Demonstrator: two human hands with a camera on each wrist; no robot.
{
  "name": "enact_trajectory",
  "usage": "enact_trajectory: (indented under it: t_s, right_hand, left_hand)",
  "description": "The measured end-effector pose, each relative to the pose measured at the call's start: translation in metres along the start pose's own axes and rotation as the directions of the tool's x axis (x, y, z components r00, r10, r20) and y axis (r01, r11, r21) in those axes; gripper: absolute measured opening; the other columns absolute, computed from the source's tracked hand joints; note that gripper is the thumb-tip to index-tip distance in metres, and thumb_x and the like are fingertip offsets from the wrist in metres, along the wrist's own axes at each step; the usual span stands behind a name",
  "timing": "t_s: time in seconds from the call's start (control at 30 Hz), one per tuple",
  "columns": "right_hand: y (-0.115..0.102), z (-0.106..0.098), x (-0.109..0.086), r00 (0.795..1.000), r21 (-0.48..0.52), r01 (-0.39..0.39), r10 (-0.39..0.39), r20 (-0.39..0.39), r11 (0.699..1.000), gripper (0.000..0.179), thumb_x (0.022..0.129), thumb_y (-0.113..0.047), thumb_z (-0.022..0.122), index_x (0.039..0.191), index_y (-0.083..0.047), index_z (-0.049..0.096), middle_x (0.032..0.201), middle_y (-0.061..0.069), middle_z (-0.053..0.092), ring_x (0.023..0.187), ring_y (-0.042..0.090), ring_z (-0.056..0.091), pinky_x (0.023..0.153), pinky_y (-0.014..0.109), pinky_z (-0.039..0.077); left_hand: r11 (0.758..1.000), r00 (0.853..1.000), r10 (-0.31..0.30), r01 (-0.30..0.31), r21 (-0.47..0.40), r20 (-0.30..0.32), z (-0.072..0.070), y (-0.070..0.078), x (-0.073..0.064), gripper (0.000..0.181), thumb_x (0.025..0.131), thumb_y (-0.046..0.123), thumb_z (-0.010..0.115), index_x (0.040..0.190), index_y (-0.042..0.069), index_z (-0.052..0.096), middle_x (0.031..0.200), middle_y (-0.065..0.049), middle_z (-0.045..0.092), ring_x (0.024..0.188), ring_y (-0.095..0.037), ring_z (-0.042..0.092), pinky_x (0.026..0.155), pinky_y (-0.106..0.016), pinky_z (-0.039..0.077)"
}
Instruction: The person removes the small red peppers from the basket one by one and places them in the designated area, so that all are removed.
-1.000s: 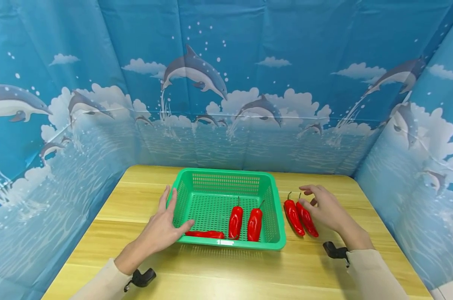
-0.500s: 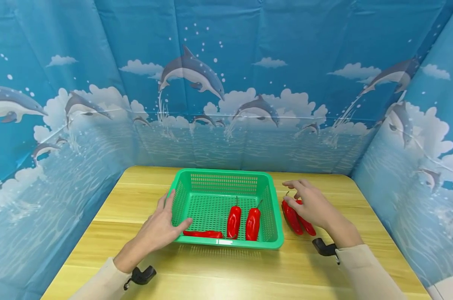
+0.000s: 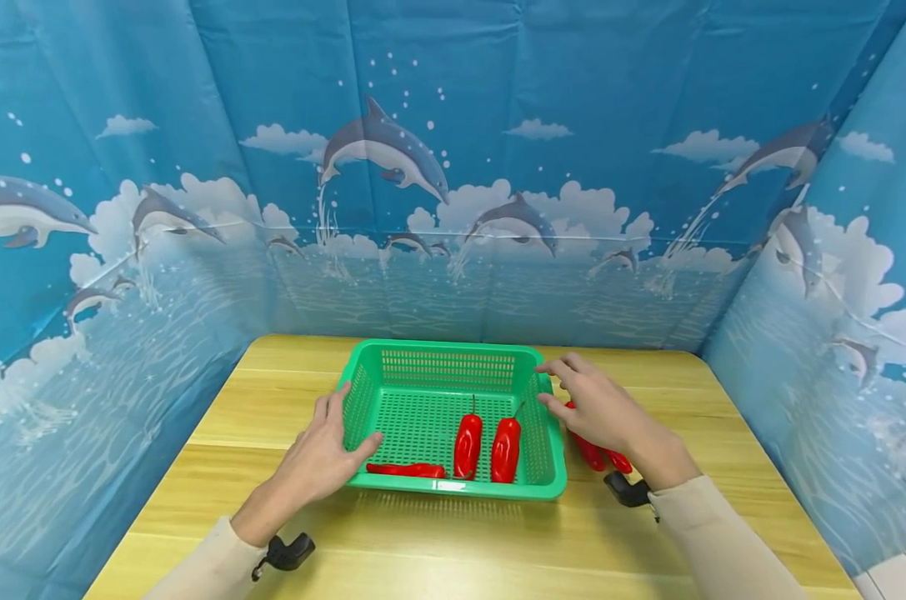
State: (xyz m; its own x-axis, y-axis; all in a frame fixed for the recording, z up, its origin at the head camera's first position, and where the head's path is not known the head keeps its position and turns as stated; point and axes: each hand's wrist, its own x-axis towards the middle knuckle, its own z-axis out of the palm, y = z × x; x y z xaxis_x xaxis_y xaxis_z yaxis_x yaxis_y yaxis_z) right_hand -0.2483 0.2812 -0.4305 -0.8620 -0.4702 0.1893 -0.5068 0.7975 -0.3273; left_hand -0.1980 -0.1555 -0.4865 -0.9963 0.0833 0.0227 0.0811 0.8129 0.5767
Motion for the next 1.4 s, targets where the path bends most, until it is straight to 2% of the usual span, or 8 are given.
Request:
enact_trajectory:
  t_s: [0.27, 0.4, 0.6, 0.73, 0.97, 1.27, 1.4]
  right_hand:
    - [-0.016, -0.001, 0.006, 0.998, -0.047, 0.058, -0.057, 0.010, 0.997, 0.045, 0.113, -0.023, 0.080, 0.153, -0.007, 0.071, 0.143, 0.019, 0.072, 0.115, 0.030, 0.076, 0.091, 0.050, 0.068]
    - [-0.023, 0.000, 0.011, 0.997, -0.052, 0.068, -0.066, 0.032, 0.996, 0.048, 0.113, -0.027, 0.080, 0.156, -0.010, 0.069, 0.150, 0.021, 0.070, 0.115, 0.030, 0.077, 0.091, 0.050, 0.068]
    - [-0.031, 0.006, 0.015, 0.994, -0.035, 0.056, -0.052, 0.094, 0.998, 0.051, 0.114, -0.031, 0.079, 0.160, -0.012, 0.067, 0.158, 0.021, 0.067, 0.121, 0.036, 0.080, 0.101, 0.057, 0.068]
    - [-0.033, 0.009, 0.018, 0.989, -0.020, 0.061, -0.058, 0.133, 0.998, 0.052, 0.115, -0.034, 0.077, 0.163, -0.015, 0.066, 0.159, 0.019, 0.067, 0.126, 0.034, 0.079, 0.105, 0.058, 0.067]
    - [-0.037, 0.010, 0.023, 0.983, -0.005, 0.071, -0.069, 0.172, 0.997, 0.054, 0.115, -0.036, 0.077, 0.164, -0.016, 0.065, 0.157, 0.016, 0.068, 0.126, 0.031, 0.077, 0.104, 0.056, 0.068]
    - [-0.042, 0.010, 0.030, 0.972, -0.012, 0.083, -0.078, 0.220, 0.996, 0.059, 0.111, -0.034, 0.084, 0.163, -0.015, 0.066, 0.155, 0.017, 0.068, 0.131, 0.036, 0.072, 0.106, 0.057, 0.066]
    - [-0.046, 0.012, 0.033, 0.962, -0.009, 0.091, -0.085, 0.261, 0.996, 0.061, 0.109, -0.034, 0.086, 0.164, -0.015, 0.066, 0.161, 0.020, 0.066, 0.141, 0.042, 0.069, 0.112, 0.062, 0.064]
  left_hand:
    - [1.000, 1.000, -0.007, 0.006, 0.016, 0.008, 0.003, -0.002, -0.001, 0.108, 0.110, 0.054, 0.074, 0.189, 0.014, 0.011, 0.181, -0.026, 0.038, 0.066, -0.027, 0.061, 0.049, -0.038, 0.046]
    - [0.999, 1.000, -0.008, 0.008, 0.034, 0.003, 0.003, -0.003, -0.002, 0.106, 0.111, 0.053, 0.071, 0.189, 0.013, 0.012, 0.178, -0.028, 0.041, 0.061, -0.026, 0.059, 0.049, -0.038, 0.046]
    - [0.999, 1.000, -0.008, 0.007, 0.035, 0.006, 0.005, -0.003, -0.006, 0.104, 0.113, 0.051, 0.070, 0.189, 0.013, 0.011, 0.177, -0.030, 0.042, 0.054, -0.024, 0.055, 0.051, -0.039, 0.045]
    - [0.999, 1.000, -0.009, 0.009, 0.042, 0.004, 0.006, -0.004, -0.008, 0.102, 0.113, 0.050, 0.069, 0.189, 0.013, 0.012, 0.175, -0.030, 0.043, 0.054, -0.024, 0.054, 0.051, -0.038, 0.045]
    - [0.998, 1.000, -0.011, 0.011, 0.056, -0.009, 0.007, -0.002, -0.008, 0.102, 0.113, 0.051, 0.069, 0.189, 0.014, 0.013, 0.172, -0.031, 0.046, 0.054, -0.026, 0.053, 0.049, -0.039, 0.044]
    - [0.996, 1.000, -0.011, 0.011, 0.084, -0.005, 0.008, 0.000, -0.003, 0.101, 0.113, 0.052, 0.066, 0.189, 0.014, 0.012, 0.171, -0.032, 0.047, 0.057, -0.027, 0.054, 0.048, -0.039, 0.044]
    - [0.996, 1.000, -0.010, 0.010, 0.085, -0.005, 0.009, 0.000, -0.003, 0.100, 0.114, 0.052, 0.066, 0.189, 0.015, 0.012, 0.171, -0.032, 0.046, 0.056, -0.027, 0.053, 0.048, -0.038, 0.044]
